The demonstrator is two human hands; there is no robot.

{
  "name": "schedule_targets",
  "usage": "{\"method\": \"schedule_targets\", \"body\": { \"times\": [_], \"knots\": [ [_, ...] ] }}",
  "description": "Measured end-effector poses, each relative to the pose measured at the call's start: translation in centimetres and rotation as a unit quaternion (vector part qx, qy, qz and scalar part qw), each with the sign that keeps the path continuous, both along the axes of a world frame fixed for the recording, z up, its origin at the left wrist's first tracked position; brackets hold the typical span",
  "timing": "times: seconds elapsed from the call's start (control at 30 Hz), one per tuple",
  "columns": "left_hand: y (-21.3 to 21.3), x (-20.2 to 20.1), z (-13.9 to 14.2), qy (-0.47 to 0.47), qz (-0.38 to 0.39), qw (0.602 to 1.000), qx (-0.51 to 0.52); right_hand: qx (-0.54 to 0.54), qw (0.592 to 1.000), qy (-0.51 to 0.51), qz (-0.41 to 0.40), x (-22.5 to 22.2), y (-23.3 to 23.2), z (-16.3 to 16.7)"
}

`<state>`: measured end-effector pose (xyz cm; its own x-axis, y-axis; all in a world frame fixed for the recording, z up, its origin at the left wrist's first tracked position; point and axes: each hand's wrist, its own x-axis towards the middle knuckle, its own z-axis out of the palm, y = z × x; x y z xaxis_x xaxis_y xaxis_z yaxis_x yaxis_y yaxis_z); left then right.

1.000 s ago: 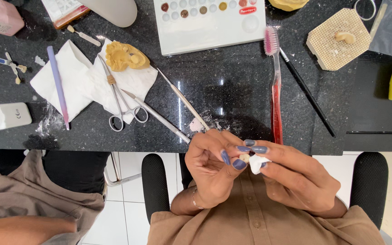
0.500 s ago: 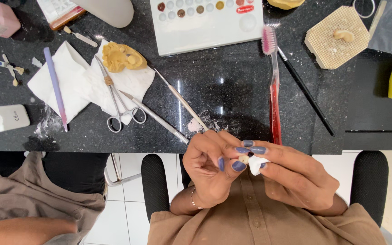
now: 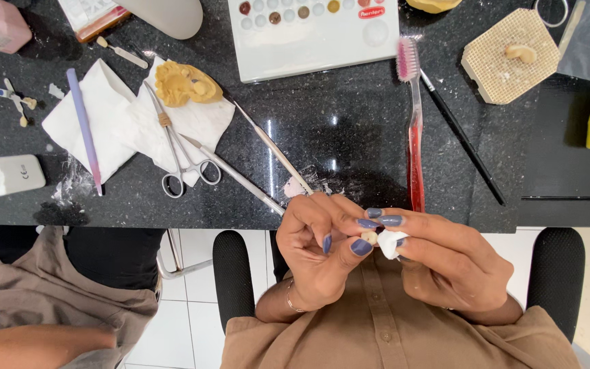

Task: The person wipes a small dental crown with a paper tissue, turning it to clean all sides, then sets it down and picks it up with a pair of pliers. They use a fine brush to apply material to the crown over the bench, referring to a shade guide.

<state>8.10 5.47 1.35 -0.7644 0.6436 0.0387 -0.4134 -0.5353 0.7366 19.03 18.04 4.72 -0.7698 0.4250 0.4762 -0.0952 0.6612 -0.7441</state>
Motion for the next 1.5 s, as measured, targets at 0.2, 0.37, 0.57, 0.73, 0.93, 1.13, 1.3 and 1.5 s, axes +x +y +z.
{"method": "schedule_targets", "body": {
  "times": [0.2, 0.37, 0.57, 0.73, 0.93, 1.13, 1.3, 1.5],
  "knots": [
    [0.09, -0.26, 0.11, 0.004, 0.002, 1.0, 0.002, -0.015, 1.0, -0.014, 0.004, 0.01, 0.09, 0.23],
    [0.14, -0.24, 0.3, -0.006, -0.009, 1.0, 0.01, -0.018, 0.999, -0.03, -0.027, 0.08, 0.14, 0.24],
    [0.22, -0.37, 0.12, -0.003, -0.004, 1.0, 0.006, -0.032, 0.999, -0.022, -0.022, -0.06, -0.01, 0.16],
    [0.23, -0.39, 0.02, -0.009, -0.004, 1.0, 0.006, -0.017, 1.0, -0.013, -0.004, -0.13, 0.07, 0.19],
    [0.18, -0.37, 0.08, 0.005, -0.002, 1.0, -0.004, -0.026, 0.999, -0.031, -0.013, 0.03, 0.04, 0.44],
    [0.32, -0.28, 0.22, 0.005, -0.009, 1.0, 0.003, -0.01, 0.999, -0.023, -0.047, -0.04, 0.23, 0.29],
    [0.35, -0.53, 0.2, 0.003, -0.02, 1.0, 0.002, -0.015, 0.998, -0.039, -0.047, 0.26, 0.27, 0.33],
    [0.37, -0.49, 0.13, -0.004, -0.021, 1.0, 0.01, -0.019, 0.999, -0.035, -0.036, 0.11, 0.22, 0.44]
  ]
}}
